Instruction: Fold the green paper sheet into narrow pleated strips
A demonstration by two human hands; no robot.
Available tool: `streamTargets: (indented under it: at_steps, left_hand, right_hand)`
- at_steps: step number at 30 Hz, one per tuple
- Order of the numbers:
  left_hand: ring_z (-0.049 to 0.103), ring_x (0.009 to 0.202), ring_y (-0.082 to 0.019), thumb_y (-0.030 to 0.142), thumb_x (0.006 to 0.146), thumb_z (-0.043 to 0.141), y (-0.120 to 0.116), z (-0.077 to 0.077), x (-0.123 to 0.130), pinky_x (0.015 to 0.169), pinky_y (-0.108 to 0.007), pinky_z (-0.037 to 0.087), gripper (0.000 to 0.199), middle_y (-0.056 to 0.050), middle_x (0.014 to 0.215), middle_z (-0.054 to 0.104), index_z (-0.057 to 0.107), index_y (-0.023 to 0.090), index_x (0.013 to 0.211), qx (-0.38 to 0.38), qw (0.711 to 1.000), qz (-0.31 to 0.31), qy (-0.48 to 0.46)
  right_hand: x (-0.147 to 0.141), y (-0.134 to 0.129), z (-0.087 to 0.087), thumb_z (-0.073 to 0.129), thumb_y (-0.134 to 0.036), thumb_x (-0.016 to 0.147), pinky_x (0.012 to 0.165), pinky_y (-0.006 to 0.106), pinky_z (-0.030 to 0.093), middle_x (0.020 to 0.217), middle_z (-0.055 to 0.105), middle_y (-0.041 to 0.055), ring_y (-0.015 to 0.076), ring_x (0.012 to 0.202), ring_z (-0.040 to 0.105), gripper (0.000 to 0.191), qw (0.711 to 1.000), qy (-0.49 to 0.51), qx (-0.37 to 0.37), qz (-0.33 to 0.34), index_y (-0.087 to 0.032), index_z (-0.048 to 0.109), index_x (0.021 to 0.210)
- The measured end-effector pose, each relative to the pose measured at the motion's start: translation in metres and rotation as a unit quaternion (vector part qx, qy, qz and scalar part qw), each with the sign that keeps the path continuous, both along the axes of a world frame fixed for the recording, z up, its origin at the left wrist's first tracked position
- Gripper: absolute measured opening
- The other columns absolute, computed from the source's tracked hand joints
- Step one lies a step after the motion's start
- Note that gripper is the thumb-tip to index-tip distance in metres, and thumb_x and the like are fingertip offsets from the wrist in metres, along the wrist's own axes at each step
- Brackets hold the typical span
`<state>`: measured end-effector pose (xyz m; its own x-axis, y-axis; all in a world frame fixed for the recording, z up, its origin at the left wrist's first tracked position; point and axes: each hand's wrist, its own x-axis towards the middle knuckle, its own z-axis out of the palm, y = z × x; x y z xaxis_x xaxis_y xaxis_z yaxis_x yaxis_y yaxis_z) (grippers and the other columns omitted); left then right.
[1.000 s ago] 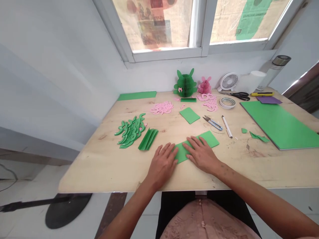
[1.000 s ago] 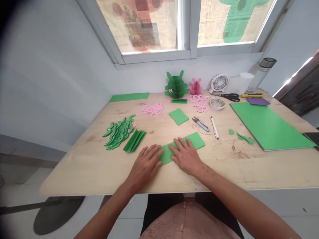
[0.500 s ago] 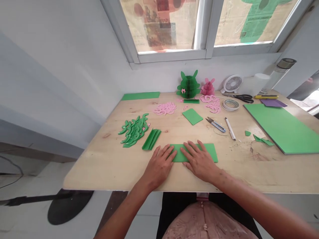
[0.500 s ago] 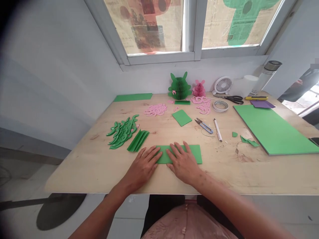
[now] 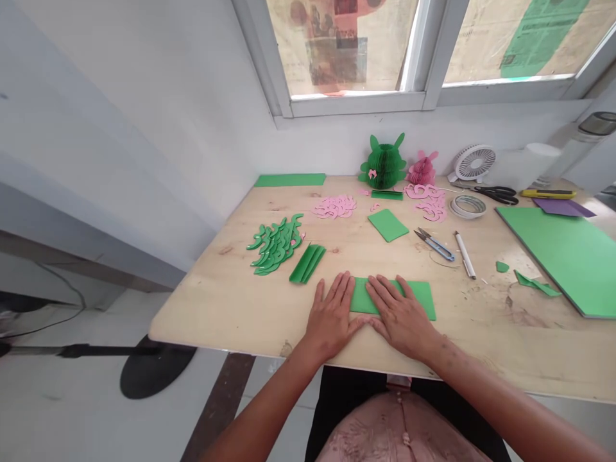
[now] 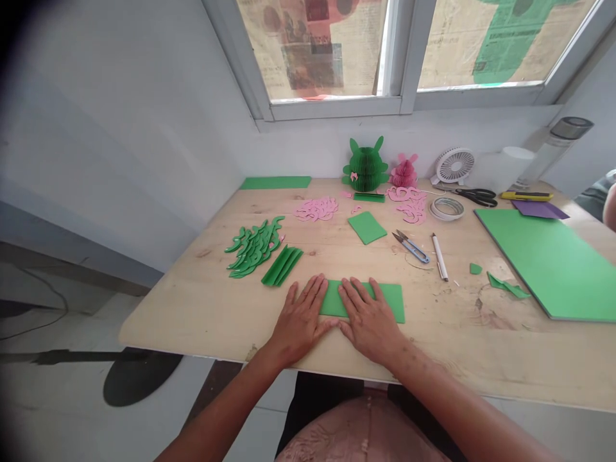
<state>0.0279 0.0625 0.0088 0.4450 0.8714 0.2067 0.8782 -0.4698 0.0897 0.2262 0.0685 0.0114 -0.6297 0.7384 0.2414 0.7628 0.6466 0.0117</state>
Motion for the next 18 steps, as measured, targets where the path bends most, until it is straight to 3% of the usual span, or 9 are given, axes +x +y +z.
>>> streamTargets:
  at_steps: [7,11,18]
  left_hand:
    - [0.031,0.138,-0.029,0.055,0.092,0.033,-0.003,-0.005,0.000,0.110,-0.059,0.021,0.067,-0.015,0.146,0.039,0.033,0.013,0.143,0.037,0.996,0.087,-0.006]
    - [0.028,0.139,-0.032,0.052,0.093,0.034,-0.002,-0.005,-0.004,0.110,-0.061,0.015,0.064,-0.016,0.146,0.040,0.033,0.012,0.143,0.060,0.992,0.114,-0.012]
    - [0.024,0.141,-0.025,0.056,0.092,0.032,0.005,0.001,-0.013,0.114,-0.049,0.017,0.070,-0.014,0.150,0.033,0.027,0.011,0.146,0.019,0.998,-0.048,0.046]
  right_hand:
    - [-0.001,-0.001,0.003,0.036,-0.039,0.095,0.110,0.056,0.017,0.145,0.042,0.0146,0.0298,0.133,0.035,0.052,1.000,0.000,-0.009,-0.003,-0.009,0.044,0.137]
    - [-0.002,-0.002,0.001,0.036,-0.039,0.095,0.111,0.056,0.016,0.146,0.039,0.0141,0.0296,0.135,0.033,0.053,1.000,-0.001,-0.017,-0.005,-0.009,0.042,0.138]
    - [-0.003,-0.002,0.004,0.041,-0.041,0.094,0.112,0.056,0.013,0.145,0.040,0.0154,0.0300,0.136,0.031,0.055,0.999,0.015,-0.026,-0.009,-0.009,0.042,0.139]
